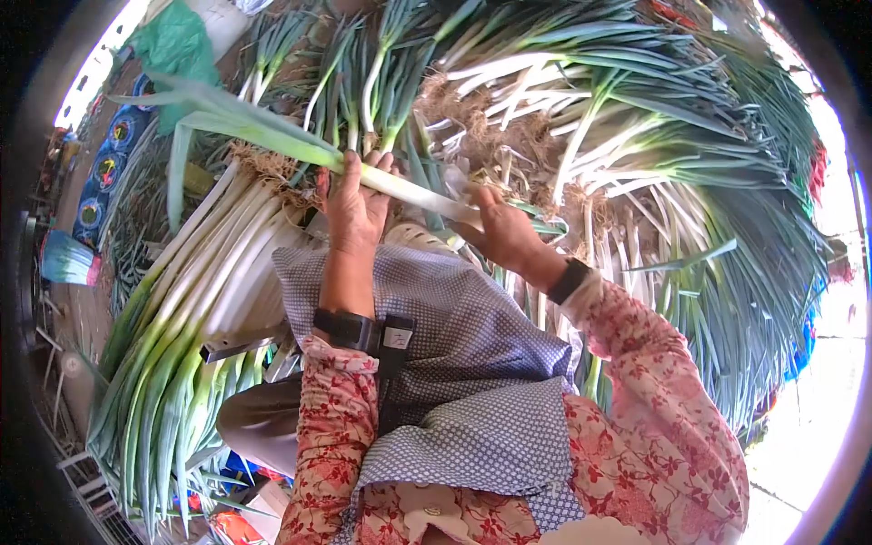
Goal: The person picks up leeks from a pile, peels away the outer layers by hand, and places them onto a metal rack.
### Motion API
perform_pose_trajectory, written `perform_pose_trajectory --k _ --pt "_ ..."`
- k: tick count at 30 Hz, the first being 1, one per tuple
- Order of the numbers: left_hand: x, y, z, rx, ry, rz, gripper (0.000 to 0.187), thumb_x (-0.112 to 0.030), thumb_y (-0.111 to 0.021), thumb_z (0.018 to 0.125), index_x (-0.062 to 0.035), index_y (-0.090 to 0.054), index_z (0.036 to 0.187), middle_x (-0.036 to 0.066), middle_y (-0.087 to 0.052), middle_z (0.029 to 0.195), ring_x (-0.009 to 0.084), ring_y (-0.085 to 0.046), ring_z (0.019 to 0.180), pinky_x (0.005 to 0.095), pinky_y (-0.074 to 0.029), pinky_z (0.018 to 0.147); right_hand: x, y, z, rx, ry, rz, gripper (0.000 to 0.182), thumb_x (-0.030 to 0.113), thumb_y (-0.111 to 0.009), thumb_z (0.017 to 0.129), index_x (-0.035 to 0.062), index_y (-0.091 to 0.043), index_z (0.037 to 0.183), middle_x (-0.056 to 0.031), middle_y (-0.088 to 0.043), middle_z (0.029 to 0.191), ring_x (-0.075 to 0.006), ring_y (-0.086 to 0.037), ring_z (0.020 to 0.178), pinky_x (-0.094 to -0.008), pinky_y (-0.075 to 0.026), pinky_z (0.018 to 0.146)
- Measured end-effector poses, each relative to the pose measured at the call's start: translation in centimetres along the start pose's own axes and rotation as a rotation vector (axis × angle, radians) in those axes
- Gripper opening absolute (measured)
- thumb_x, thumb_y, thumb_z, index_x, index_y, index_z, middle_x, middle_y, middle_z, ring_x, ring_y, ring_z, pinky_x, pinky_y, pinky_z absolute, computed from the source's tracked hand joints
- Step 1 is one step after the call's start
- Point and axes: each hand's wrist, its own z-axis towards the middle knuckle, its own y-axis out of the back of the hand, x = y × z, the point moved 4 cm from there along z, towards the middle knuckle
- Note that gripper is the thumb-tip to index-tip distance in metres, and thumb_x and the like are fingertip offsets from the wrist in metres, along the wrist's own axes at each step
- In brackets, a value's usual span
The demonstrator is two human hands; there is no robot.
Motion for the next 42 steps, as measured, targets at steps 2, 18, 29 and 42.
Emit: perform_pose_trajectory --k 2,18,29,42 --pt "-0.2 -0.4 -0.7 -0.034 -0.017 0.049 0.053 -0.029 -0.07 0.079 0.0011 -0.046 0.115 0.014 -0.058 0.099 0.0294 -0.058 0.1 0.0405 -0.052 0.081 2.9 0.2 0.9 -0.005 0.031 0.003 0.052 0.032 -0.065 0.079 0.0092 -0.039 0.118 -0.0188 -0.055 0.107 -0.0325 -0.062 0.085 -0.038 -0.054 0.073" --pt "-1.1 -0.5 -1.1 -0.241 -0.118 0.153 0.049 -0.019 -0.058 0.085 0.0076 -0.036 0.119 0.021 -0.055 0.102 0.0295 -0.062 0.084 0.0361 -0.056 0.069 2.8 -1.4 3.0 -0.193 0.314 -0.157 0.02 0.026 -0.055 0.086 0.0085 -0.053 0.096 -0.01 -0.057 0.07 -0.0281 -0.059 0.059 -0.0378 -0.049 0.05" --pt "-1.0 -0.4 -1.3 -0.112 -0.056 0.144 0.042 -0.015 -0.056 0.082 0.0064 -0.04 0.115 0.017 -0.058 0.103 0.0279 -0.062 0.092 0.0371 -0.055 0.073 2.6 0.3 3.8 0.009 0.141 0.036 0.013 0.016 -0.053 0.084 0.0098 -0.062 0.092 -0.0094 -0.061 0.078 -0.0264 -0.062 0.066 -0.0359 -0.05 0.058" --pt "-1.4 -1.8 -1.7 0.015 -0.225 0.085 0.012 -0.002 -0.058 0.077 -0.004 -0.048 0.085 0.006 -0.051 0.07 0.0172 -0.051 0.06 0.0346 -0.05 0.062 -10.6 -2.7 2.0 -0.462 -1.015 1.401 0.021 0.02 -0.041 0.095 0.0043 -0.05 0.085 -0.0003 -0.045 0.059 -0.0108 -0.039 0.045 -0.027 -0.036 0.04"
